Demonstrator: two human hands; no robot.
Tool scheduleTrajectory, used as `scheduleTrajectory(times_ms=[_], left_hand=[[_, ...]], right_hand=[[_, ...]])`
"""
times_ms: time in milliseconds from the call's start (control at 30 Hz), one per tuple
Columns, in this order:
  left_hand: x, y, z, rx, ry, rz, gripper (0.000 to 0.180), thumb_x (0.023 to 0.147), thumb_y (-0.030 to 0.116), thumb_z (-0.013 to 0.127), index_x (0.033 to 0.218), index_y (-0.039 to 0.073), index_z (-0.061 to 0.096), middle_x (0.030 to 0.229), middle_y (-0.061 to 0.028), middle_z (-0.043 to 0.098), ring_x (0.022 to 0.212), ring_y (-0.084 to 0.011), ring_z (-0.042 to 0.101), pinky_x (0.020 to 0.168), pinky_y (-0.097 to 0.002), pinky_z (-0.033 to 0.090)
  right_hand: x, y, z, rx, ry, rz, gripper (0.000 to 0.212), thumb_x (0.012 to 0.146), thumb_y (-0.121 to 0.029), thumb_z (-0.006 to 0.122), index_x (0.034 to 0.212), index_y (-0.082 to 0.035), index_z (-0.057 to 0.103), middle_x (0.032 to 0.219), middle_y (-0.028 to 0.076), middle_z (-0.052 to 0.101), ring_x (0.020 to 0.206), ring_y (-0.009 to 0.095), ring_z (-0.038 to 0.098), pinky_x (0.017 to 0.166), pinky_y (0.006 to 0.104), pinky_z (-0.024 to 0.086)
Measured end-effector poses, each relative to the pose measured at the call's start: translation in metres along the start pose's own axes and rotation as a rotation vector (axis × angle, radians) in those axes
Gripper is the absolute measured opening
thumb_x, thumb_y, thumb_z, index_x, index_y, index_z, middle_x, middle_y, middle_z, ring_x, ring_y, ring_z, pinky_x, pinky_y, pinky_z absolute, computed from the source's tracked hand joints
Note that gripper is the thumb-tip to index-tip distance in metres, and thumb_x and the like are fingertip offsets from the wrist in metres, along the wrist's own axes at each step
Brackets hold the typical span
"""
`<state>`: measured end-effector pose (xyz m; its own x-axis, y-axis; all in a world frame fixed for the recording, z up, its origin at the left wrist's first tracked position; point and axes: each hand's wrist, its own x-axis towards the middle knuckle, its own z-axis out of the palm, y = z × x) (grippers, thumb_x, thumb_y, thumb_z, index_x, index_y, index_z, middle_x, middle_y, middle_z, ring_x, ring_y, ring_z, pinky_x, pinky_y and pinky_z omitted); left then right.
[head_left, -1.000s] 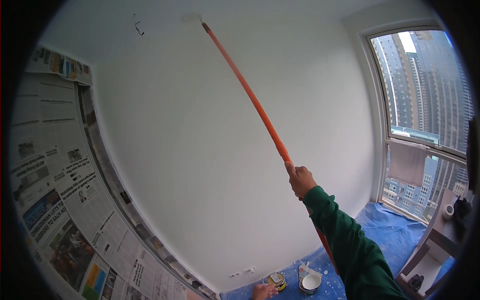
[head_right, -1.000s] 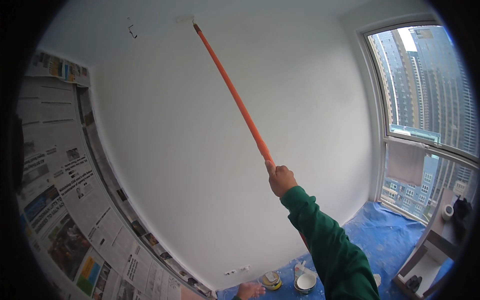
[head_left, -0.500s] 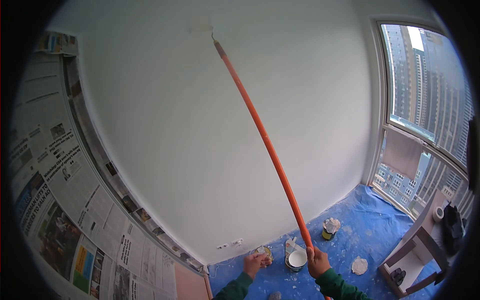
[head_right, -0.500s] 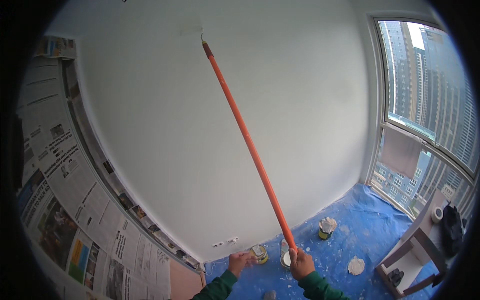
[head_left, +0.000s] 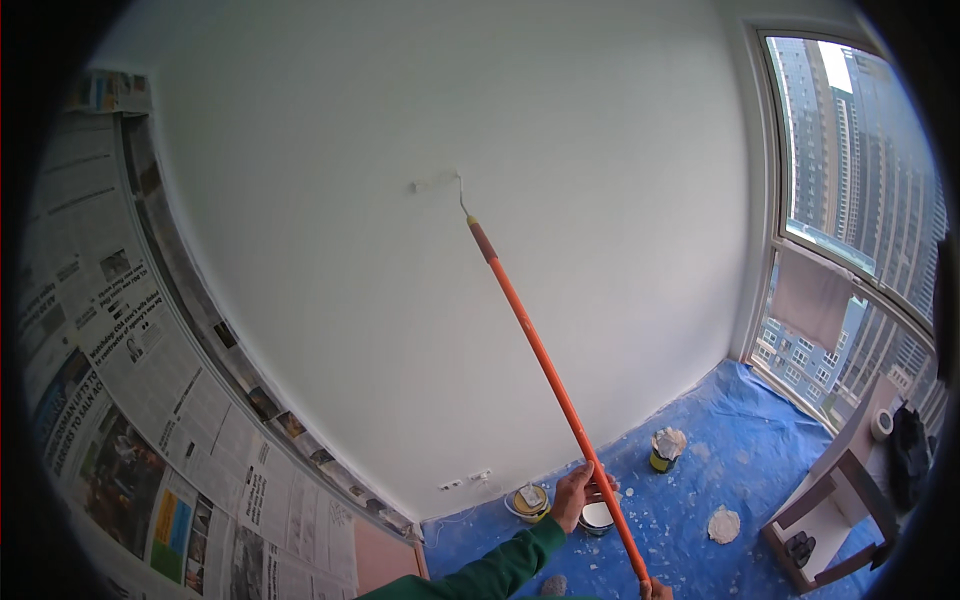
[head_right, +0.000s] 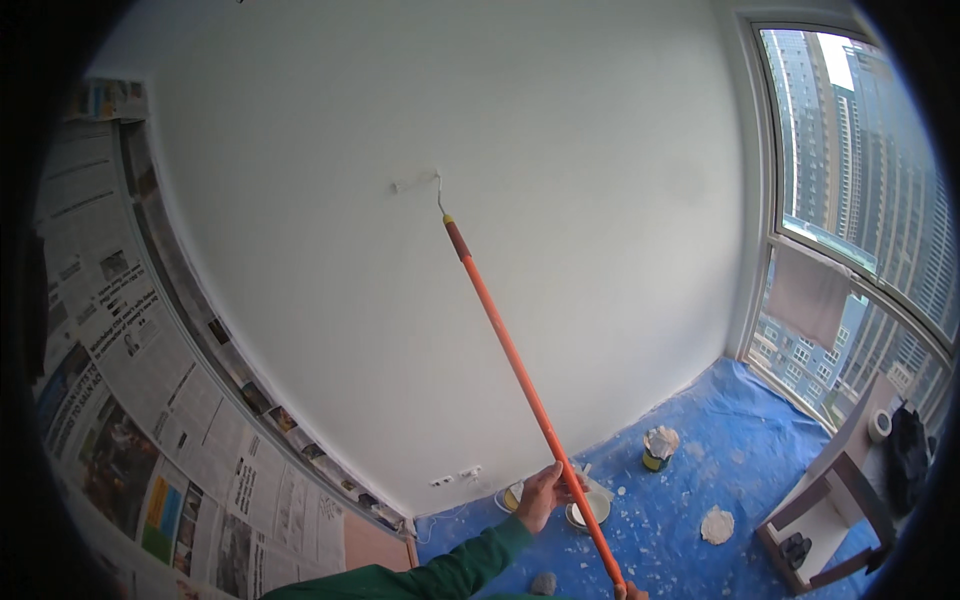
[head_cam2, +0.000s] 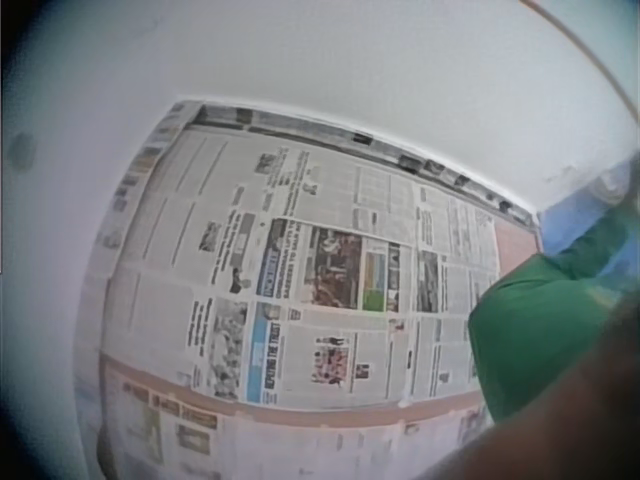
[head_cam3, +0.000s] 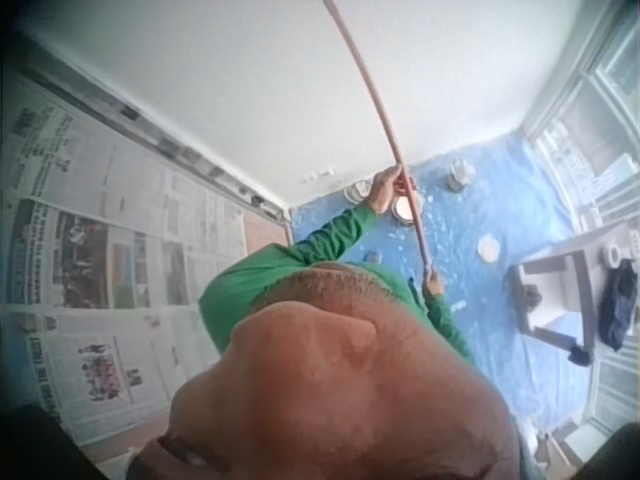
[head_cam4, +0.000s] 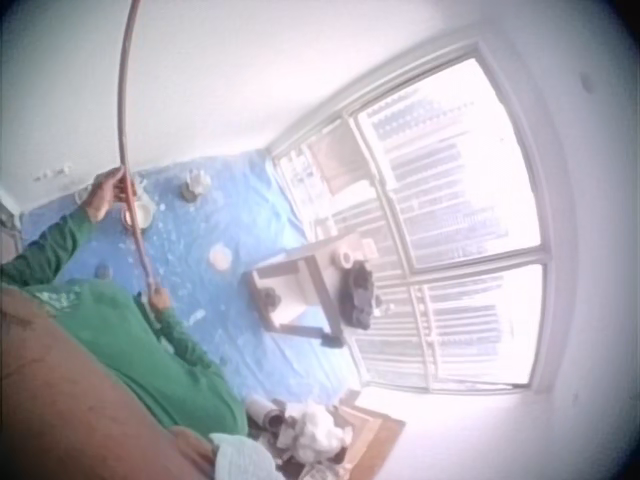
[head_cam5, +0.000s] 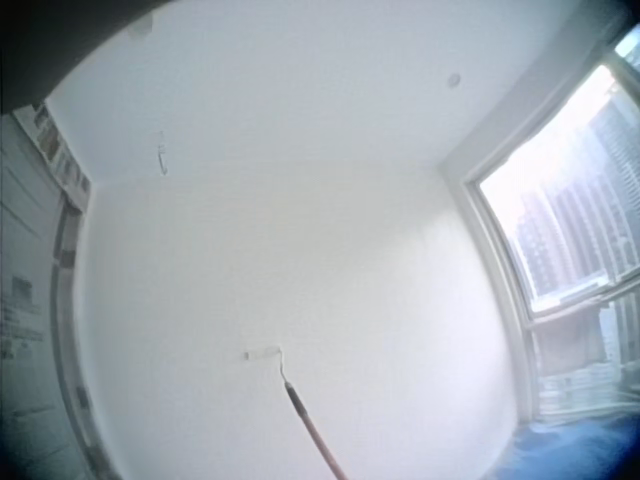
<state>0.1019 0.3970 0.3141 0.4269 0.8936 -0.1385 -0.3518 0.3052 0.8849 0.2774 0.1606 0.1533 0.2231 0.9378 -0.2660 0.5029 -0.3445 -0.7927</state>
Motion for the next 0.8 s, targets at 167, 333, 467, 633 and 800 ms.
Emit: scheduleTrajectory(times_ms=[167,333,467,633,800], left_hand=[[0.035,0.073,0.026,0.098,0.038,0.238,0.036,0.096,0.036,0.046,0.093,0.001,0.055,0.079,-0.0124,0.063,0.074,-0.0242,0.066,0.067,-0.036,0.056],[0.063,0.186,0.043,0.154,0.082,0.429,0.033,0.096,0.033,0.043,0.088,0.002,0.053,0.074,-0.0122,0.061,0.064,-0.0236,0.063,0.064,-0.0367,0.054],[0.078,0.277,0.077,0.176,0.053,0.562,0.033,0.096,0.032,0.043,0.083,0.003,0.053,0.069,-0.0114,0.059,0.062,-0.0233,0.062,0.064,-0.0363,0.053],[0.087,0.374,0.102,0.232,0.125,0.735,0.033,0.096,0.029,0.044,0.081,0.001,0.053,0.067,-0.0114,0.058,0.056,-0.0224,0.06,0.058,-0.0352,0.055],[0.086,0.449,0.124,0.245,0.187,0.883,0.031,0.095,0.027,0.047,0.079,0.001,0.053,0.064,-0.0111,0.057,0.054,-0.0215,0.059,0.053,-0.0327,0.054]], right_hand=[[0.03,-0.07,-0.023,0.067,0.056,-0.119,0.057,0.095,-0.05,0.03,0.111,-0.003,0.057,0.093,0.028,0.061,0.09,0.047,0.056,0.076,0.0495,0.045],[0.09,-0.153,-0.027,0.173,0.309,-0.395,0.047,0.095,-0.039,0.045,0.075,0.001,0.055,0.056,0.018,0.052,0.049,0.028,0.054,0.05,0.0402,0.04],[0.112,-0.234,-0.071,0.223,0.397,-0.519,0.05,0.095,-0.043,0.044,0.075,0.001,0.057,0.055,0.01,0.051,0.049,0.018,0.05,0.048,0.0344,0.039],[0.125,-0.323,-0.117,0.558,0.089,-0.524,0.048,0.095,-0.044,0.045,0.083,0.001,0.058,0.051,0.003,0.044,0.045,0.012,0.045,0.043,0.0305,0.036],[0.124,-0.4,-0.143,0.595,0.051,-0.638,0.049,0.095,-0.043,0.044,0.083,0.002,0.059,0.051,0.001,0.042,0.044,0.009,0.044,0.043,0.0271,0.036]])
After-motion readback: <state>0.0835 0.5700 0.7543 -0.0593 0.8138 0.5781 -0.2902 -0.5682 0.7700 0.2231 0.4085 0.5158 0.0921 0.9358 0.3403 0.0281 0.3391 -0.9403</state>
